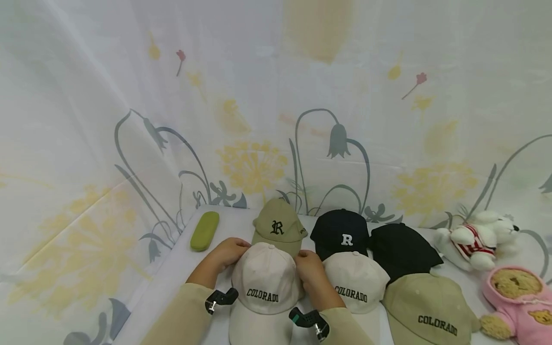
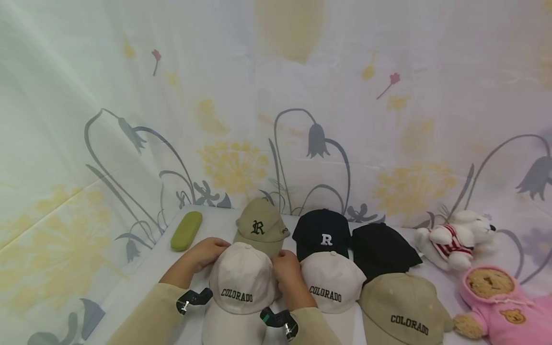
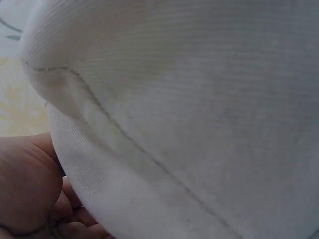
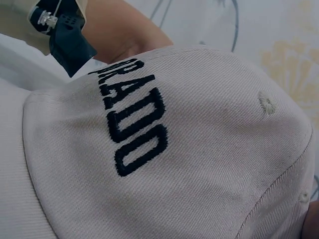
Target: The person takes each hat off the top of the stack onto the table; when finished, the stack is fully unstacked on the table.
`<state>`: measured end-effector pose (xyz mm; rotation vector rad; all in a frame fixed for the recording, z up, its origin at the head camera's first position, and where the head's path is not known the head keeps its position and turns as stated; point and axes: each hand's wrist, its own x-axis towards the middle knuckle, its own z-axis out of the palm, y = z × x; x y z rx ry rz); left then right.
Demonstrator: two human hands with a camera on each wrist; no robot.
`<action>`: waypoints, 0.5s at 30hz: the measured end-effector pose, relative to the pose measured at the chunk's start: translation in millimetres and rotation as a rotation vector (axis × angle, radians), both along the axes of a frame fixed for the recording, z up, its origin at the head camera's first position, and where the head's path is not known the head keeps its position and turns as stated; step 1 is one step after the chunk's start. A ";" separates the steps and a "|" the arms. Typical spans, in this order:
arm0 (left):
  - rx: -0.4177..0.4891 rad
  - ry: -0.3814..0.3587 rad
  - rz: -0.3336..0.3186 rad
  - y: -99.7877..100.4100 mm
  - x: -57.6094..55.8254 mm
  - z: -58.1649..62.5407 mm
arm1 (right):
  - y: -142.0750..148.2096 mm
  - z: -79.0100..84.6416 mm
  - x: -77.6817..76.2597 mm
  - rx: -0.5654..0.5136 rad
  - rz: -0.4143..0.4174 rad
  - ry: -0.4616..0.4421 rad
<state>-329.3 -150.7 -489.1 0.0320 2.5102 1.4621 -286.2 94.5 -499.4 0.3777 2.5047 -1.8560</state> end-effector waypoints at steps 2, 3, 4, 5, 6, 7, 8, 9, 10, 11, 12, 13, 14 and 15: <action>-0.013 0.005 -0.006 0.8 1.3 0.7 | -0.3 -0.4 -1.3 -0.015 -0.002 -0.006; -0.025 0.010 -0.011 1.2 1.8 1.5 | -0.2 -0.2 -1.3 -0.019 -0.004 -0.010; -0.031 0.012 -0.014 1.9 2.3 2.3 | -0.1 0.1 -1.4 -0.026 -0.006 -0.012; -0.038 0.016 -0.017 2.5 2.6 3.0 | 0.2 0.8 -1.4 -0.033 -0.009 -0.014; -0.043 0.018 -0.017 3.4 3.2 4.0 | 0.6 1.1 -1.6 -0.041 -0.013 -0.016; -0.052 0.019 -0.016 3.9 3.7 4.5 | 0.9 1.4 -1.3 -0.043 -0.015 -0.017; -0.057 0.018 -0.016 3.9 4.0 5.0 | 1.0 1.7 -1.0 -0.048 -0.016 -0.015; -0.058 0.017 -0.015 3.4 4.2 4.8 | 0.6 1.9 -0.9 -0.054 -0.018 -0.014; -0.062 0.016 -0.014 2.6 4.5 4.8 | 0.2 1.7 -1.1 -0.065 -0.024 -0.013; -0.069 0.019 -0.013 1.4 4.4 3.8 | -0.2 1.5 -1.4 -0.078 -0.031 -0.015; -0.072 0.020 -0.014 0.2 4.1 2.9 | -0.7 1.4 -1.7 -0.094 -0.037 -0.019; -0.068 0.018 -0.016 -1.2 3.9 2.1 | -0.9 1.5 -1.7 -0.107 -0.043 -0.022; -0.064 0.017 -0.019 -2.5 3.6 1.1 | -1.2 1.4 -2.2 -0.128 -0.054 -0.024; -0.058 0.015 -0.022 -3.7 3.6 0.5 | -1.3 1.3 -2.5 -0.146 -0.063 -0.028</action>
